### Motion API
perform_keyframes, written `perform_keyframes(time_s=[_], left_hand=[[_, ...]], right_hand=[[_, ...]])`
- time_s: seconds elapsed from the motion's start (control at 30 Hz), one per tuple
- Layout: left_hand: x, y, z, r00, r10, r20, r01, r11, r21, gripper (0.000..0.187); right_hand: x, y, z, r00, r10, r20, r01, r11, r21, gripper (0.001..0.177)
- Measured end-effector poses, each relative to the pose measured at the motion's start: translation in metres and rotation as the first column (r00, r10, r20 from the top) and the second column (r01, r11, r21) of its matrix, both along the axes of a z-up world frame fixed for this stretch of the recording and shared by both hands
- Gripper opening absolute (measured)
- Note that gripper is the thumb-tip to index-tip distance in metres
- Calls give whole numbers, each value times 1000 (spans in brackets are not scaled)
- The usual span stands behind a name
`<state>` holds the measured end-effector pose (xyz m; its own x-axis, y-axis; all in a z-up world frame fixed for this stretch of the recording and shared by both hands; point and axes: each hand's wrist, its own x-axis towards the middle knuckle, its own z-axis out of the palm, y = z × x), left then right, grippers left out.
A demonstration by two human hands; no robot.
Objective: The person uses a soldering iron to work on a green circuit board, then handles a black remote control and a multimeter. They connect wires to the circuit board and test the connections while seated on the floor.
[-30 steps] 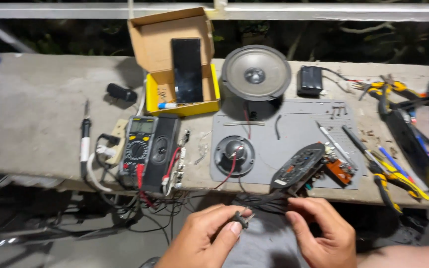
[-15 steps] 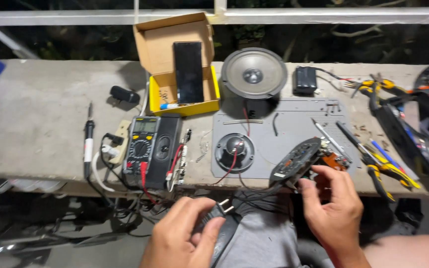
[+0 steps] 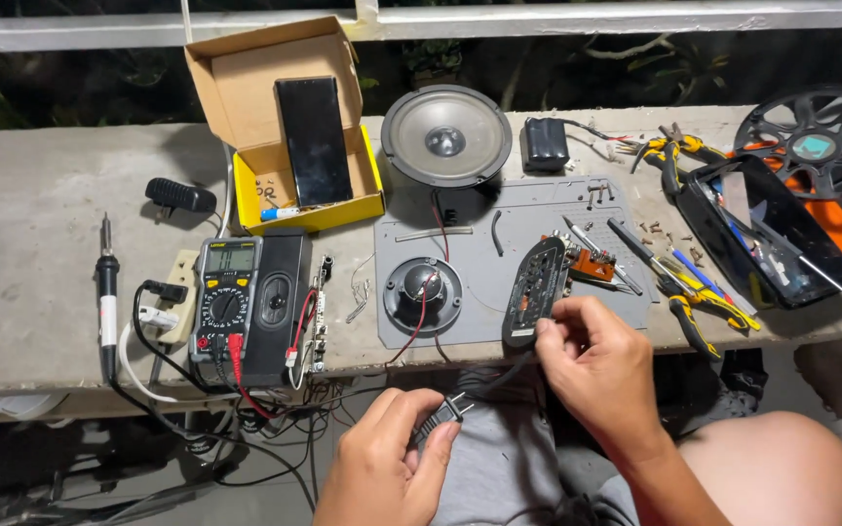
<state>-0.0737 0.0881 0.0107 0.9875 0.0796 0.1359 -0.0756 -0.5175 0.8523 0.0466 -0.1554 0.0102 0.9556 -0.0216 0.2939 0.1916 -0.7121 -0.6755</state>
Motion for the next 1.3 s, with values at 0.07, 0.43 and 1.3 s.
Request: perform_keyframes(time_s=[0.07, 0.43, 1.3], left_hand=[[1, -2, -2, 1000, 3, -13, -3, 1000, 5, 22], [35, -40, -11, 962, -244, 122, 240, 969, 50, 44], [78, -92, -31, 901, -410, 143, 333, 863, 380, 77]], right_hand=[[-1, -7, 0, 998, -27, -54, 28, 999, 21, 6], [-9, -55, -5, 962, -160, -222, 215, 945, 248, 12], [-20, -72, -15, 970, -86, -228, 182, 878, 442, 13]])
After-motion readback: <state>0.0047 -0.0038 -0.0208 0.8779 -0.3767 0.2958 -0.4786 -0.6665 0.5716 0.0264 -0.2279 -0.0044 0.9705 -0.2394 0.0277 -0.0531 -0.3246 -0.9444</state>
